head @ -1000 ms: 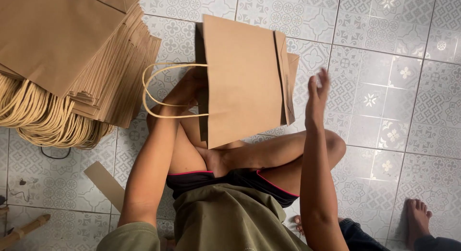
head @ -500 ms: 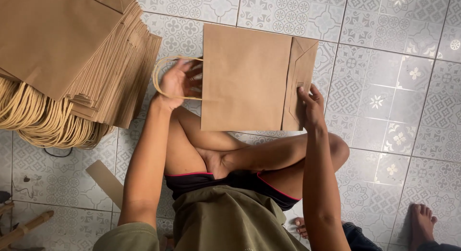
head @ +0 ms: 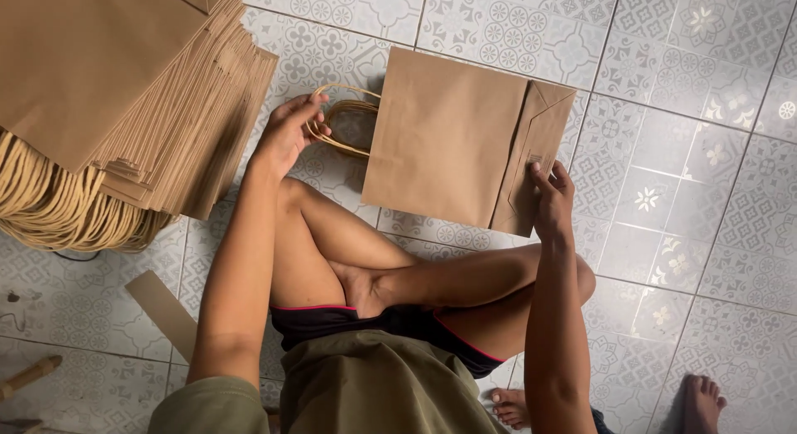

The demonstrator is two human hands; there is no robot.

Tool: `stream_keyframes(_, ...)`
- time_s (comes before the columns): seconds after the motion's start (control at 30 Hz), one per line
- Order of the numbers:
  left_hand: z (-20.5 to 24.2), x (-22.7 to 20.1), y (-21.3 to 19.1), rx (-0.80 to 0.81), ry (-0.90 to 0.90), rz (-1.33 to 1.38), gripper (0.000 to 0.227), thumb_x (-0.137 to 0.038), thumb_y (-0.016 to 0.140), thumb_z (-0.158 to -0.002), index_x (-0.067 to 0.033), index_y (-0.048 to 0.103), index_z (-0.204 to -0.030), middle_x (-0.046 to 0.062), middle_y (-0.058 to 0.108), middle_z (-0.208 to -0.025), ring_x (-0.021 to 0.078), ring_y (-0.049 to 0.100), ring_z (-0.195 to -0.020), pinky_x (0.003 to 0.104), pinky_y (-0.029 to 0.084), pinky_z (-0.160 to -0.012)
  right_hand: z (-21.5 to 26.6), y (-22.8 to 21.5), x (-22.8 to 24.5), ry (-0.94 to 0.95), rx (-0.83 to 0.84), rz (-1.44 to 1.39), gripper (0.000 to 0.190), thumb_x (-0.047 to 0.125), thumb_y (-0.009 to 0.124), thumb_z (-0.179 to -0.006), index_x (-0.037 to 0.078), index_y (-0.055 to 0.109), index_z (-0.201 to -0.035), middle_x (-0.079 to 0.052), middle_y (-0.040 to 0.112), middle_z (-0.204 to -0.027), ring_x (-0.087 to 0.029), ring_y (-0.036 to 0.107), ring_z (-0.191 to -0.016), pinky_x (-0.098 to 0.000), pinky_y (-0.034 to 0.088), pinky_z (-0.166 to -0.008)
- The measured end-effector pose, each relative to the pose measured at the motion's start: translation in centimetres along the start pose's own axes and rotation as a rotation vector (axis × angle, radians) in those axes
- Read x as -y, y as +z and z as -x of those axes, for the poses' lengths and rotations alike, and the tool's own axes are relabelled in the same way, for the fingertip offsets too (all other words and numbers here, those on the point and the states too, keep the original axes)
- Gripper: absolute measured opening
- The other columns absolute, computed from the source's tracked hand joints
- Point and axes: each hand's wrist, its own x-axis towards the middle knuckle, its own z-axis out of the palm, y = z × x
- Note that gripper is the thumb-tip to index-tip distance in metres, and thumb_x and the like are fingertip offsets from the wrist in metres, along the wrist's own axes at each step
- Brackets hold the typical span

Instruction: The person is taking paper bags from a stack, opening them to shape the bottom, and then folding them flat again.

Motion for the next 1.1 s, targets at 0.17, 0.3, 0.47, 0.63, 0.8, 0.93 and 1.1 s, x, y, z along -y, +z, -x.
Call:
stream_keyframes(0.17, -2.6, 1.3, -1.5, -0.168, 0.178, -0.386, 0.028, -0.034, 0.087, -0.09, -0.0102, 0.075, -0.098, 0.007, 0.071, -0.076, 0.0171, 0.078, -0.07, 0.02, 0.061, -0.059, -6.1, -8.3, -9.5, -0.019, -0.031, 0.132, 0.028, 0.021, 0.079, -0.098, 0.004, 0.069, -0.117, -0.008, 0.07, -0.091, -0.021, 0.072, -0.085, -0.0404, 0.061, -0.077)
stream_keyframes(0.3, -3.6, 3.4, -0.8, -0.323, 0.271, -0.473, 0.027, -0.03, 0.087, -0.086, -0.0072, 0.079, -0.096, 0.009, 0.074, -0.074, 0.0162, 0.077, -0.063, 0.019, 0.062, -0.052, -4.0, -4.4, -6.7, -0.016, -0.047, 0.167, 0.033, 0.024, 0.081, -0.096, 0.004, 0.069, -0.12, -0.009, 0.073, -0.094, -0.019, 0.074, -0.087, -0.0345, 0.062, -0.077)
stream_keyframes(0.47, -7.3, 7.6, -4.0, -0.388, 0.294, -0.98, 0.03, -0.049, 0.079, -0.088, -0.0226, 0.078, -0.102, 0.0, 0.075, -0.086, 0.025, 0.074, -0.087, 0.038, 0.059, -0.075, -1.7, -1.9, -5.3, -0.032, -0.001, 0.31, 0.064, 0.022, 0.08, -0.098, -0.007, 0.049, -0.145, -0.026, 0.066, -0.112, -0.032, 0.066, -0.1, -0.0496, 0.056, -0.089)
stream_keyframes(0.63, -5.5, 6.4, -1.9, -0.336, 0.35, -1.223, 0.037, -0.028, 0.075, -0.093, -0.0152, 0.062, -0.125, 0.015, 0.06, -0.11, 0.0418, 0.066, -0.103, 0.052, 0.056, -0.088, -3.5, -1.8, -8.1, -0.101, -0.047, 0.605, 0.068, 0.032, 0.078, -0.099, -0.008, 0.049, -0.146, -0.032, 0.064, -0.12, -0.043, 0.067, -0.109, -0.052, 0.055, -0.093)
stream_keyframes(0.8, -4.5, 5.3, 0.6, -0.205, 0.258, -1.474, 0.063, -0.014, 0.068, -0.099, -0.0207, 0.043, -0.157, 0.018, 0.051, -0.14, 0.0455, 0.062, -0.12, 0.059, 0.056, -0.095, -3.1, -1.3, -9.5, -0.138, -0.116, 0.945, 0.081, 0.057, 0.073, -0.097, -0.006, 0.055, -0.144, -0.029, 0.055, -0.132, -0.043, 0.065, -0.115, -0.0505, 0.054, -0.097)
stream_keyframes(0.93, -7.4, 7.4, -1.2, -0.141, 0.359, -1.705, 0.058, -0.006, 0.058, -0.102, -0.0296, 0.047, -0.154, 0.009, 0.058, -0.128, 0.0388, 0.071, -0.105, 0.053, 0.062, -0.085, -3.9, -1.7, -11.2, -0.156, -0.11, 1.022, 0.081, 0.051, 0.081, -0.089, -0.005, 0.057, -0.142, -0.024, 0.061, -0.118, -0.038, 0.071, -0.098, -0.0458, 0.058, -0.087)
stream_keyframes(1.1, -12.1, 10.1, -4.2, -0.195, 0.496, -1.833, 0.048, -0.007, 0.056, -0.101, -0.0333, 0.063, -0.141, 0.005, 0.065, -0.104, 0.0356, 0.076, -0.082, 0.047, 0.064, -0.07, -4.1, -1.3, -10.5, -0.148, -0.112, 1.006, 0.084, 0.051, 0.084, -0.085, -0.004, 0.057, -0.142, -0.024, 0.063, -0.114, -0.04, 0.071, -0.097, -0.0476, 0.058, -0.086)
